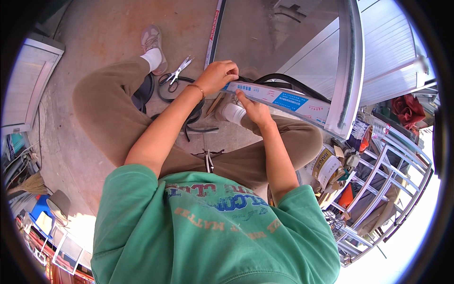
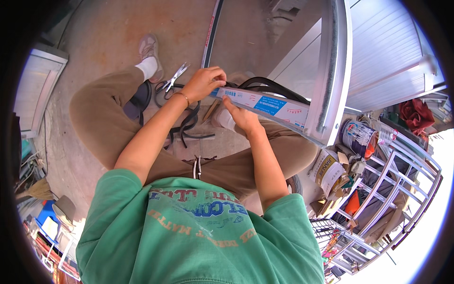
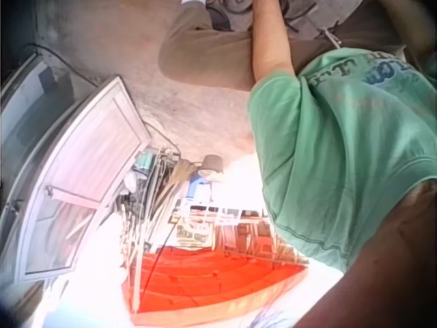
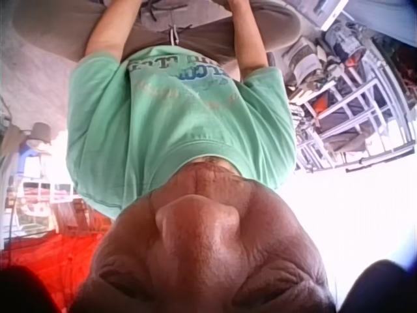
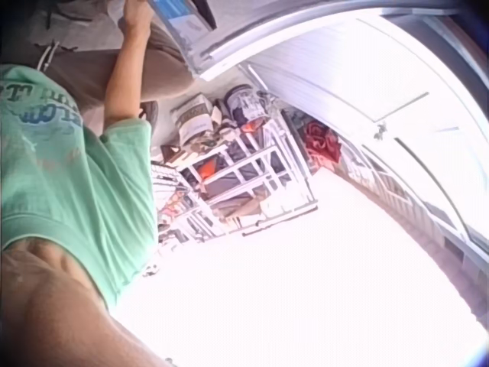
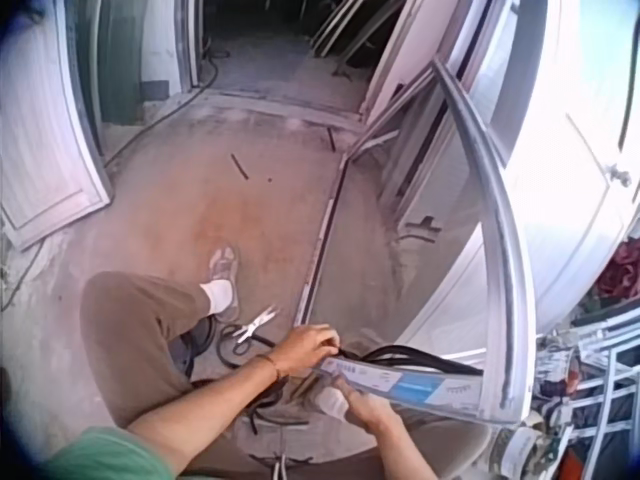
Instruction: The person sits on the floor and installs a black rubber seal into a groove on a long aluminum profile. They use scissors to cut the seal to length and a small metal tool to press the seal into place along the profile's edge.
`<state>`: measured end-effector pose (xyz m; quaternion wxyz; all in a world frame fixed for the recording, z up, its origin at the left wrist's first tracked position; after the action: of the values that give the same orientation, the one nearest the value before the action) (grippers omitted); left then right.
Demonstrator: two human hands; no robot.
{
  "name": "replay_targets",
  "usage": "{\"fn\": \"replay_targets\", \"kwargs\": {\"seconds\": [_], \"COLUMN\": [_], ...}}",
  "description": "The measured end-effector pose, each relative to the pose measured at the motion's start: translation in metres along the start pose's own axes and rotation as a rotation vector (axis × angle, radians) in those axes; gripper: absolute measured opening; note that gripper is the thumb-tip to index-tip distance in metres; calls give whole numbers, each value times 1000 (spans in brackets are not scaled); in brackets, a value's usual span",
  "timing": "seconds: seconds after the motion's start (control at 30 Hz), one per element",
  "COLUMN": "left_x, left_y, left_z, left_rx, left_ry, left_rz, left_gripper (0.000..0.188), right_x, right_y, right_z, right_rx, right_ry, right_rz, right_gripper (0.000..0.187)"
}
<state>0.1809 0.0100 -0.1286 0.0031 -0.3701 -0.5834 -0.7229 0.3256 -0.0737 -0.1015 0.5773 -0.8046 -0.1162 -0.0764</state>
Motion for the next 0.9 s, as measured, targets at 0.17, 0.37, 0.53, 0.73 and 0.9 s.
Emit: {"fn": "replay_targets", "kwargs": {"seconds": [0.17,0.37,0.53,0.73,0.9], "left_x": [3,3,5,-3,-11], "left_y": [4,9,27,39,33], "left_z": [0,-7,-32,-40,-40], "left_rx": [14,17,-86,-78,-92], "left_ry": [-17,68,80,209,231], "left_rz": [11,61,237,283,249], "left_gripper": [14,12,39,58,56], "right_x": [0,-1,0,0,0], "right_y": [-2,-5,-1,10,7], "right_z": [1,2,4,6,6], "right_rx": [11,19,57,101,132], "right_ry": [-11,-22,-27,-41,-30], "right_rz": [-27,-48,-27,-58,-20], "right_gripper": [34,34,34,33,31]}}
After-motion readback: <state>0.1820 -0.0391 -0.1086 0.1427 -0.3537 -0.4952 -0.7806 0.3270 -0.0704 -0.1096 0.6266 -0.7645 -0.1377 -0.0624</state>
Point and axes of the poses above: each hand's wrist, its own z-axis towards the middle knuckle, its own x-axis out of the back of the hand, y = z × x, the point moved 7 cm from there along z, towards the middle knuckle, and after that the axes turned 15 degrees about z, right-handed, at the moved point
